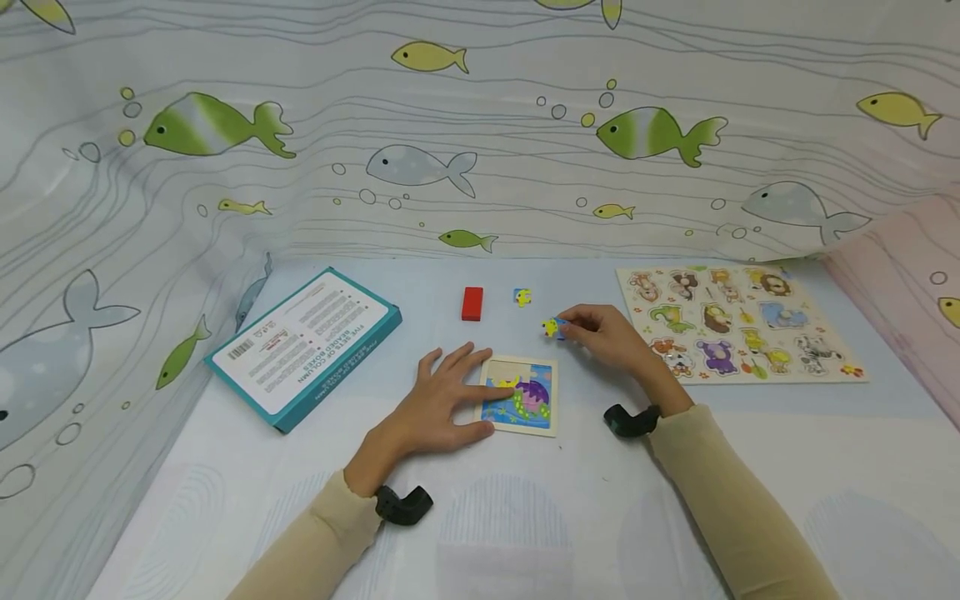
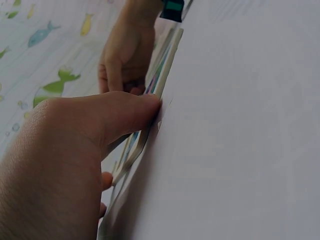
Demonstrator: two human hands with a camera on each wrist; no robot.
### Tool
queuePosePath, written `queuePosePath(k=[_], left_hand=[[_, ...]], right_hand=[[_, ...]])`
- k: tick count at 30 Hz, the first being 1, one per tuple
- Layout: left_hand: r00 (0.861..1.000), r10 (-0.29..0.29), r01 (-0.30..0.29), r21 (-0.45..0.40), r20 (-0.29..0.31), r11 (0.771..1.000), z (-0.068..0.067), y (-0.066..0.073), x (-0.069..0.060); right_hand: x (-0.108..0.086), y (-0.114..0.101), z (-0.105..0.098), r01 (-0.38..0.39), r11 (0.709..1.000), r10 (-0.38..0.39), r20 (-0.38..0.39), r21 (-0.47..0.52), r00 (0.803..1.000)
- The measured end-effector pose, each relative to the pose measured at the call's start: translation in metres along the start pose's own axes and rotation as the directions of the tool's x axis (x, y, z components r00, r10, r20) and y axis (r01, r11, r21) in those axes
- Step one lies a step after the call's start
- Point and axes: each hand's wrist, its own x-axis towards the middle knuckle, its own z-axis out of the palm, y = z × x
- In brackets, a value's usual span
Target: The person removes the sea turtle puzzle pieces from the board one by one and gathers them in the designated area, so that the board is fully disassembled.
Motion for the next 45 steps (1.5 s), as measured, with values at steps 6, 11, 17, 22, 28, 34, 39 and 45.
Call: queuePosePath(k=[6,11,17,22,28,34,39,45], left_hand=[[1.000,0.003,-0.003,-0.015,-0.002,1.000,0.001,0.001,-0.002],[1.000,0.005,-0.005,-0.009,-0.009,1.000,0.000,0.001,-0.001],[1.000,0.008,-0.008,-0.005,-0.019,1.000,-0.001,0.000,-0.001],[1.000,0.012,-0.012,-0.006,-0.026,1.000,0.000,0.000,-0.002],[1.000,0.015,-0.015,-0.020,-0.023,1.000,0.001,0.000,-0.003],[1.000,0.019,-0.019,-0.012,-0.014,1.000,0.001,0.001,-0.001],[1.000,0.021,-0.021,-0.004,-0.011,1.000,0.000,0.002,-0.001],[1.000,0.018,-0.018,-0.009,-0.010,1.000,-0.004,0.004,-0.001]], right_hand=[[0.006,0.004,-0.002,-0.014,0.999,0.013,0.020,0.035,1.000],[0.017,0.003,-0.006,-0.035,0.999,0.035,0.011,0.027,0.999],[0.034,0.004,-0.010,-0.048,0.999,0.048,-0.005,-0.020,0.999],[0.046,0.008,-0.011,-0.055,0.995,0.054,-0.011,-0.083,0.998],[0.057,0.009,-0.014,-0.048,0.987,0.051,0.011,-0.152,0.999],[0.065,0.011,-0.017,-0.033,0.982,0.038,0.024,-0.188,0.999],[0.069,0.012,-0.018,-0.040,0.975,0.045,0.019,-0.218,0.999],[0.072,0.011,-0.019,-0.036,0.973,0.039,0.008,-0.230,0.999]])
